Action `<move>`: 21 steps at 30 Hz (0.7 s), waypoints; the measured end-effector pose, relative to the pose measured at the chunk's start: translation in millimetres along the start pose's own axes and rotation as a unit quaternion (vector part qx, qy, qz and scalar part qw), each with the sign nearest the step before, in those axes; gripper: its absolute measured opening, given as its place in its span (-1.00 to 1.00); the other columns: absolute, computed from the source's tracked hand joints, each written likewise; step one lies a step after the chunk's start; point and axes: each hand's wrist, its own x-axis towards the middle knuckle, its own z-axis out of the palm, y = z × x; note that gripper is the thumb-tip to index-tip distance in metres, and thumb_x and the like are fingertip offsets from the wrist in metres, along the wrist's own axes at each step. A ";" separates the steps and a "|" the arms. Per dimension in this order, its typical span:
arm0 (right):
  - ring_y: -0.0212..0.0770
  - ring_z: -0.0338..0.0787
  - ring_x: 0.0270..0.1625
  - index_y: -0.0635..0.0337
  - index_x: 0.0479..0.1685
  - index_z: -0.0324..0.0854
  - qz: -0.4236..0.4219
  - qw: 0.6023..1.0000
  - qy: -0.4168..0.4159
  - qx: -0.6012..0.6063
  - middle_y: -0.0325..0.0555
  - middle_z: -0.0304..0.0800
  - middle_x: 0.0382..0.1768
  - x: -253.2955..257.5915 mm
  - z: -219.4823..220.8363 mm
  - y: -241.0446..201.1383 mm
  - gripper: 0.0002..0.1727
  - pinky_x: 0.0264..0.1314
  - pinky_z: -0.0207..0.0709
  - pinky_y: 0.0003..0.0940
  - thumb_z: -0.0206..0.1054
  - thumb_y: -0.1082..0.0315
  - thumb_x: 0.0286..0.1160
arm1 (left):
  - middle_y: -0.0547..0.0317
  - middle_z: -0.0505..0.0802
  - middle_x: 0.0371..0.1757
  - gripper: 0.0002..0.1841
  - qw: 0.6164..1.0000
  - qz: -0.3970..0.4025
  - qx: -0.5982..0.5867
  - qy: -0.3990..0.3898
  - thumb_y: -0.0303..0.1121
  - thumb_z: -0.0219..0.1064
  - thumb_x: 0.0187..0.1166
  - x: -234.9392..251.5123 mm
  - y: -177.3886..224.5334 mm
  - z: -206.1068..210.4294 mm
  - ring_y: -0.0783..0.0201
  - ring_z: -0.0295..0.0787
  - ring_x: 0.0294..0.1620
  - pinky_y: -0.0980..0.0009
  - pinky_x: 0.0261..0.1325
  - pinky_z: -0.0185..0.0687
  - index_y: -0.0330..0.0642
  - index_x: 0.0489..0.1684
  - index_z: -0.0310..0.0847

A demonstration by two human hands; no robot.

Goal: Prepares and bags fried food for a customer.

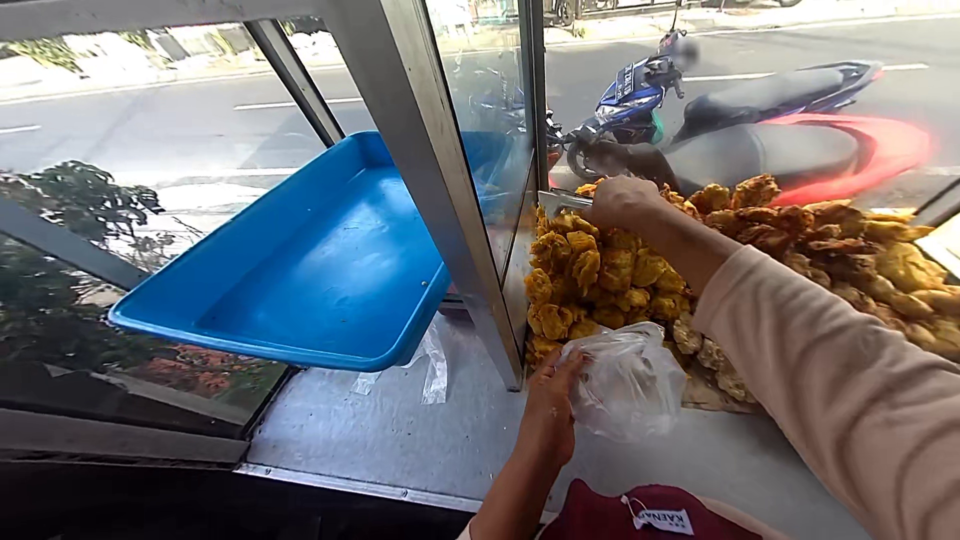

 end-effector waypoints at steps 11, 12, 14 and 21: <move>0.37 0.78 0.11 0.36 -0.23 0.69 0.004 0.997 0.070 0.025 0.35 0.78 -0.05 14.3 -0.6 63.8 -0.50 -0.06 0.53 0.43 0.17 0.03 0.76 | 0.00 0.84 -0.18 -0.78 0.997 -0.046 -0.058 0.005 -0.36 0.12 0.81 14.7 -3.1 2.7 0.23 0.86 -0.22 0.32 -0.17 0.83 -0.30 0.15 0.57; 0.37 0.79 0.08 0.37 -0.22 0.70 0.005 0.997 0.070 0.040 0.35 0.78 -0.06 11.2 0.0 66.6 -0.47 -0.05 0.53 0.42 0.14 0.00 0.79 | -0.02 0.85 -0.15 -0.77 0.997 -0.052 -0.061 0.007 -0.35 0.16 0.79 17.5 -3.4 4.8 0.21 0.87 -0.19 0.30 -0.13 0.84 -0.31 0.20 0.56; 0.30 0.79 -0.03 0.35 -0.23 0.67 0.017 0.996 0.060 0.061 0.31 0.76 -0.14 -0.3 -1.7 62.0 -0.39 -0.07 0.53 0.36 0.07 -0.09 0.82 | -0.06 0.86 -0.09 -0.72 0.997 -0.059 -0.059 0.008 -0.35 0.22 0.76 21.7 -5.1 8.2 0.17 0.88 -0.14 0.26 -0.07 0.84 -0.33 0.27 0.54; 0.39 0.74 0.25 0.48 -0.16 0.69 -0.003 0.997 0.056 -0.044 0.43 0.76 0.07 -21.7 11.6 0.1 -0.57 0.07 0.50 0.42 0.26 0.16 0.65 | -0.04 0.84 -0.15 -0.76 0.996 -0.063 -0.052 0.025 -0.46 0.28 0.69 19.6 -8.3 18.4 0.19 0.86 -0.21 0.28 -0.13 0.83 -0.34 0.21 0.53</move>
